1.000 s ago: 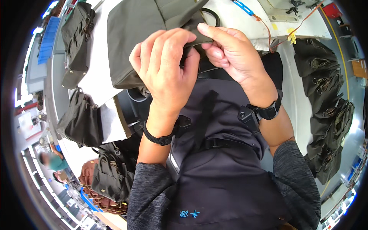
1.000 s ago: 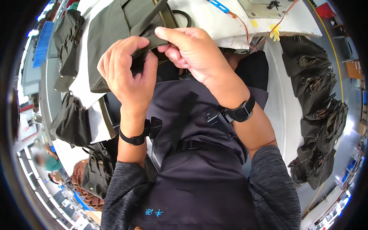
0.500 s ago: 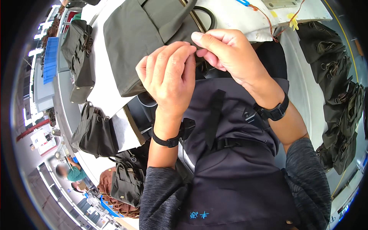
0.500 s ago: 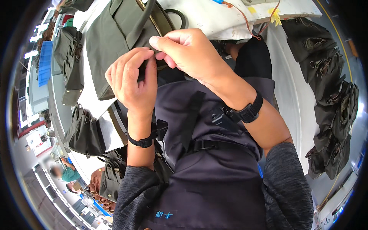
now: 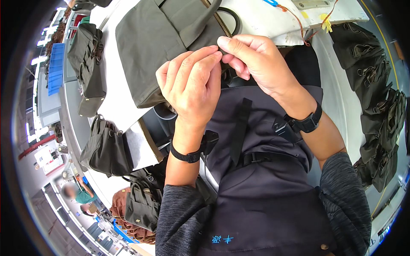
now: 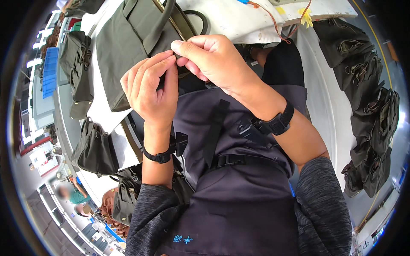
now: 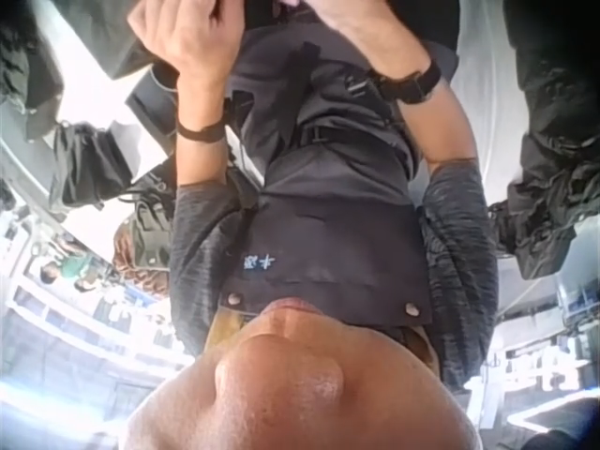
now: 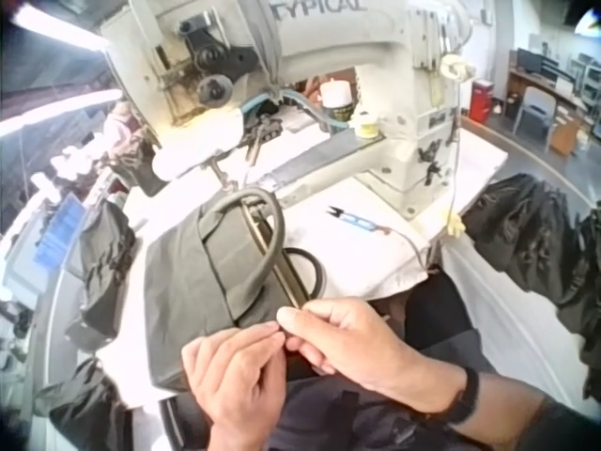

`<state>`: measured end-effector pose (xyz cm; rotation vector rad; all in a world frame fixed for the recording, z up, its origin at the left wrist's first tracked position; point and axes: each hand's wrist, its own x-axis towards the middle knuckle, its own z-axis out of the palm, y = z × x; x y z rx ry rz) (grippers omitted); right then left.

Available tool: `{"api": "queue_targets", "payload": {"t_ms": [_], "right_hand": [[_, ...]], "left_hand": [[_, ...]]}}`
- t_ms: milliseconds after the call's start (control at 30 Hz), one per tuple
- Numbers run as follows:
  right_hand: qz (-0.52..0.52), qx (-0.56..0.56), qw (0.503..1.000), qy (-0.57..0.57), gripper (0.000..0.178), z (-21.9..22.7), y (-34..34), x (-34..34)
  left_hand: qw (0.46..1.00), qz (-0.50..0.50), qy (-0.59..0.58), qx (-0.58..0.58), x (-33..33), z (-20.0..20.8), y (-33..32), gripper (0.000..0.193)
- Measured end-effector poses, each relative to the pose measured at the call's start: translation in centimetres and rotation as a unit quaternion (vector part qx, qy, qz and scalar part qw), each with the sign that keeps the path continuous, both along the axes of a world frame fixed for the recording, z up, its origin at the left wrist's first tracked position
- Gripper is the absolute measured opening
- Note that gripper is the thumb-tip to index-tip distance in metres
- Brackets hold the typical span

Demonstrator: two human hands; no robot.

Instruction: Using an industrial sewing machine to construct fabric/canvas bags, including sewing zippers and handles.

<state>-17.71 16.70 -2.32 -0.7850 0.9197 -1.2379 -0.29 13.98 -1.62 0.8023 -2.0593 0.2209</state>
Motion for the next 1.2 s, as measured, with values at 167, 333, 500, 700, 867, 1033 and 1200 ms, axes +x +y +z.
{"api": "queue_targets", "payload": {"t_ms": [167, 333, 500, 700, 867, 1033, 1200], "right_hand": [[0.001, -0.002, 1.000, -0.019, 0.036, -0.3, -0.2, 0.3], [-0.042, -0.028, 0.999, -0.013, 0.033, -0.5, 0.0, 1.4], [-0.025, 0.009, 0.999, -0.028, 0.032, -0.8, -0.3, 1.0], [0.031, 0.005, 0.999, -0.027, 0.035, -2.3, -1.5, 0.0], [0.006, 0.015, 1.000, -0.017, 0.034, -2.5, -1.6, 0.0], [0.005, -0.001, 0.998, -0.064, 0.029, -2.6, -1.0, -0.1], [-0.009, -0.026, 1.000, -0.004, 0.032, -1.9, -0.8, 0.5]], "left_hand": [[1.000, 0.000, -0.001, -0.003, 0.0, 0.0, -0.1, 0.024], [1.000, 0.007, -0.007, 0.016, -0.3, 0.0, 0.2, 0.022], [0.977, -0.083, -0.028, 0.193, 0.0, 5.3, 0.0, 0.016], [0.940, -0.157, -0.299, -0.035, -3.1, 10.7, -6.4, 0.027], [0.902, -0.089, -0.421, -0.038, -6.1, 10.4, -9.4, 0.017], [0.916, 0.035, -0.384, -0.106, -1.0, 11.9, -6.8, 0.017], [0.906, 0.196, -0.375, -0.019, 5.5, 11.1, -4.8, 0.019]]}}
